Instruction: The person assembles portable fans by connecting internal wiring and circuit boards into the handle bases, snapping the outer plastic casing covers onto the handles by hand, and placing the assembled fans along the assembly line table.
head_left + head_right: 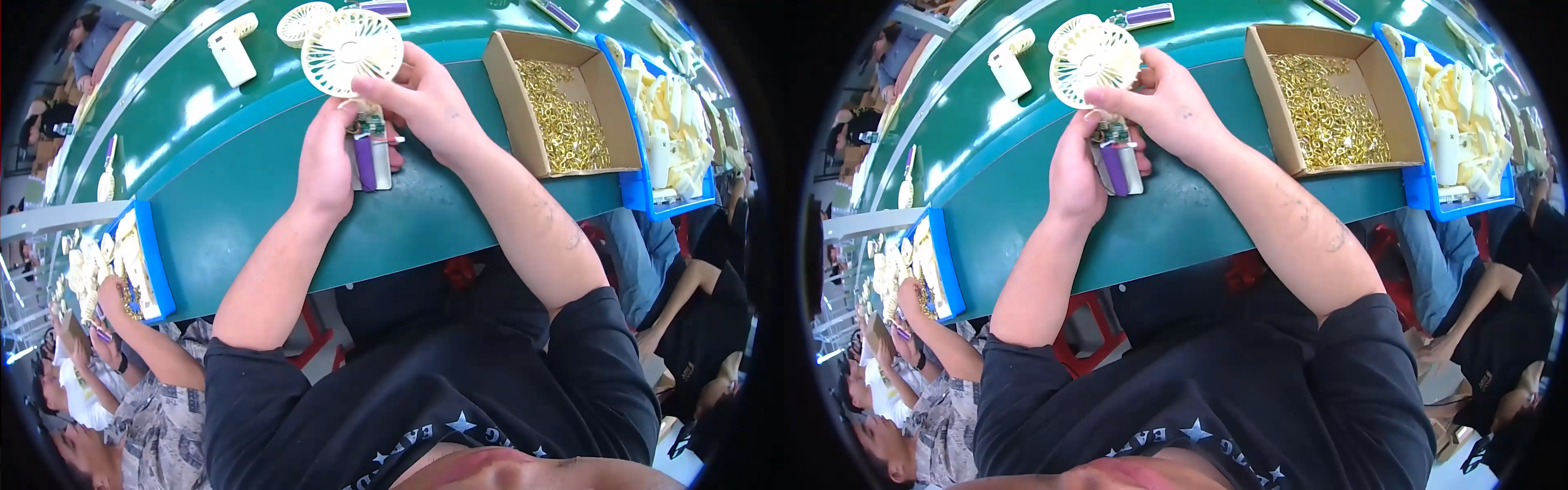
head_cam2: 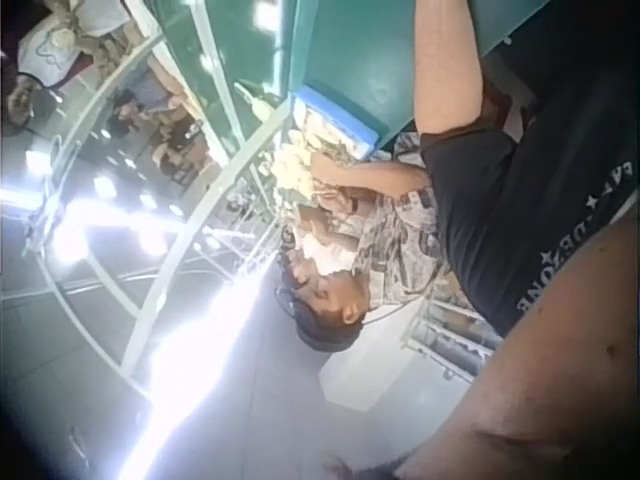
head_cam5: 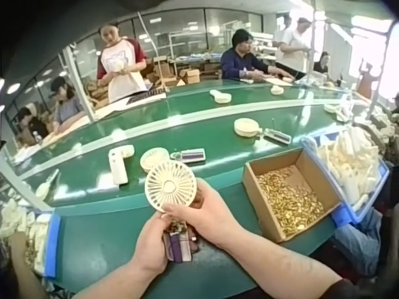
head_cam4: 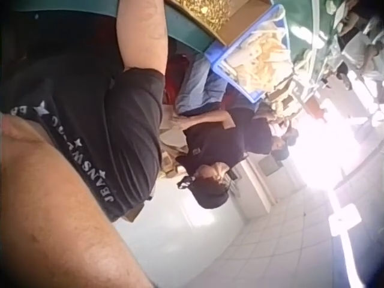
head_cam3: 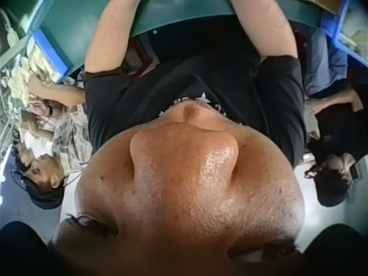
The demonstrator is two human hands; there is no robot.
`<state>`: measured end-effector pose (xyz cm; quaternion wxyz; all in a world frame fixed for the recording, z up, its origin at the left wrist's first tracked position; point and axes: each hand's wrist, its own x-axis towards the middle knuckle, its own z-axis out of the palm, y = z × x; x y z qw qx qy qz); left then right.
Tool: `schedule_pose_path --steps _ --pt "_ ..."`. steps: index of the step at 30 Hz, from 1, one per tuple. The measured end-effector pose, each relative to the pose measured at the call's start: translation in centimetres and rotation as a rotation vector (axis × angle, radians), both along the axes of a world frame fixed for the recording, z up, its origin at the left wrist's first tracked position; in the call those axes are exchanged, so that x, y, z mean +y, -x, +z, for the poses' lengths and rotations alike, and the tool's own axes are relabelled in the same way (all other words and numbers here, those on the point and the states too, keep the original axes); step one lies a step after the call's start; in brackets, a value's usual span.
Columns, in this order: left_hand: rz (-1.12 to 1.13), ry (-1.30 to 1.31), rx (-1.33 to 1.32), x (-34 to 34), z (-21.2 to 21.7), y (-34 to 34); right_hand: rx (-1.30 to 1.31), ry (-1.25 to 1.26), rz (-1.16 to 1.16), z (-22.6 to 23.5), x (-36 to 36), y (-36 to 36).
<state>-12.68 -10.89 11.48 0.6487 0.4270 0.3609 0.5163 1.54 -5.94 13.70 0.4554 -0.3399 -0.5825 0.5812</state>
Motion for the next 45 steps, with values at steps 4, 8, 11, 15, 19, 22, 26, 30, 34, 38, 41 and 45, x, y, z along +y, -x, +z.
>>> schedule_pose_path --steps 4,8,11,15,19,22,26,30,34,38,41,45 --pt "0.152 0.057 -0.166 0.3 0.3 1.5 0.155 0.002 -0.118 -0.3 -0.6 0.9" --pt "0.261 0.020 -0.252 0.3 0.6 3.4 0.012 -0.073 -0.042 0.0 -2.0 1.3" --pt "0.340 -0.063 -0.305 0.1 0.5 3.5 -0.013 -0.074 0.037 0.4 -3.0 2.6" --pt "0.371 -0.156 -0.221 0.2 0.1 3.6 0.055 -0.040 0.045 0.0 -2.5 2.5" --pt "0.358 -0.151 -0.235 0.0 0.5 3.1 0.103 0.029 0.057 -0.3 -2.1 2.4" --pt "0.359 -0.158 -0.216 0.2 0.4 2.8 0.147 0.098 0.067 -0.3 -1.9 2.4" --pt "0.352 -0.201 -0.187 0.1 0.5 2.6 0.163 0.160 0.078 -0.2 -1.9 2.3" --pt "0.378 -0.276 -0.076 0.6 -0.2 2.9 0.211 0.237 0.148 0.1 -1.8 2.1" --pt "0.380 -0.334 -0.025 0.8 -0.1 2.9 0.246 0.309 0.228 0.3 -2.0 1.5" --pt "0.311 -0.389 -0.019 0.9 -0.3 3.1 0.208 0.459 0.295 0.8 -1.6 1.0" --pt "0.317 -0.394 0.021 1.0 -0.9 2.5 0.136 0.492 0.277 1.1 -1.6 0.6" --pt "0.303 -0.444 0.079 1.2 -1.0 1.9 0.044 0.494 0.241 0.8 -1.3 0.1"
